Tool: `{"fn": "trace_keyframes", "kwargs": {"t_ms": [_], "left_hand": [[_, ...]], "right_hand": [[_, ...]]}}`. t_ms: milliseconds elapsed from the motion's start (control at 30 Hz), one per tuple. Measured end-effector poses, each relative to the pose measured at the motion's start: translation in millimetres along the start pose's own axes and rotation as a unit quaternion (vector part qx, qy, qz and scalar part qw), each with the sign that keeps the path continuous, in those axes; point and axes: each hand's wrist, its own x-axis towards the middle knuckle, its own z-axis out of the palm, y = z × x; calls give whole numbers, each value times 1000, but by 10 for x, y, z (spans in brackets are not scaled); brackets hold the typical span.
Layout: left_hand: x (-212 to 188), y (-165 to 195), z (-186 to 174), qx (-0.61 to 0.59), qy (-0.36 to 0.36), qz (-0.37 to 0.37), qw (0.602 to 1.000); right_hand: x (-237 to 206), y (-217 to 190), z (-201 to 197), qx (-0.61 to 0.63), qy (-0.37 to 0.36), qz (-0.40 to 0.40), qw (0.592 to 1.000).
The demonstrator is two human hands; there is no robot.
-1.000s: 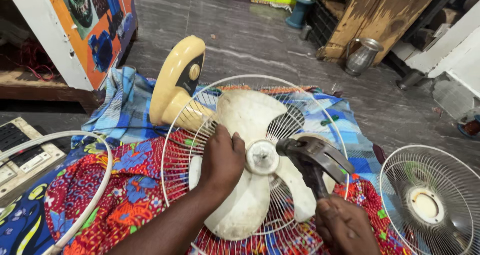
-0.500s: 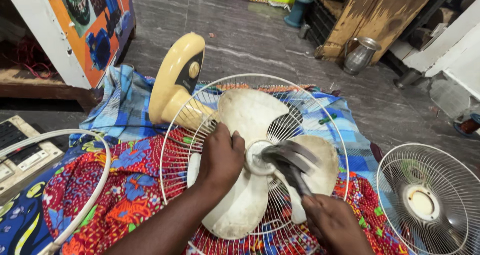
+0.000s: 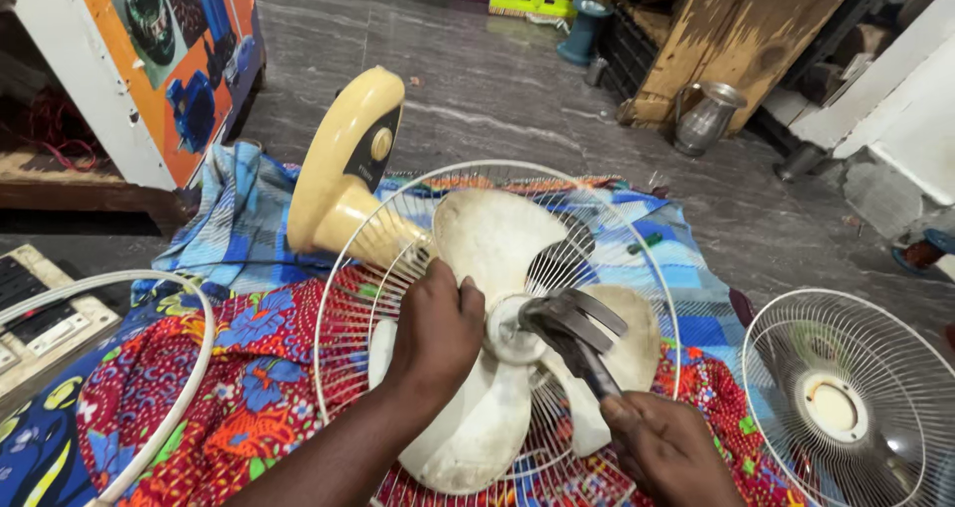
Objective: The person sits on the floor with an electric table fan on their lap and unscrews the rear motor housing cover using a screwdriver. They remove the front grill, then use a hammer and pliers on the central blade nut while working on the fan blades.
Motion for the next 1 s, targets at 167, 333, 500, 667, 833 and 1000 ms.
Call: {"fn": "trace_keyframes", "kwargs": {"t_ms": [167, 333, 500, 667, 833, 1000], "left_hand": [[-10, 8, -4, -20, -1, -18, 1000], [1, -2, -11, -22, 28, 12, 999], [14, 4, -12, -36, 22, 4, 999], [9, -12, 13, -40, 28, 7, 999], [16, -27, 37, -34, 41, 7, 999], [51, -34, 44, -6, 65, 57, 996]], "right_hand": [[41, 69, -64, -42, -8, 10, 999], [65, 70, -119, -35, 2, -73, 997], [8, 10, -69, -14, 18, 4, 1000], [7, -19, -37, 18, -20, 43, 999], [13, 8, -125, -20, -5, 12, 1000], [29, 33, -106, -6, 18, -39, 999]]}}
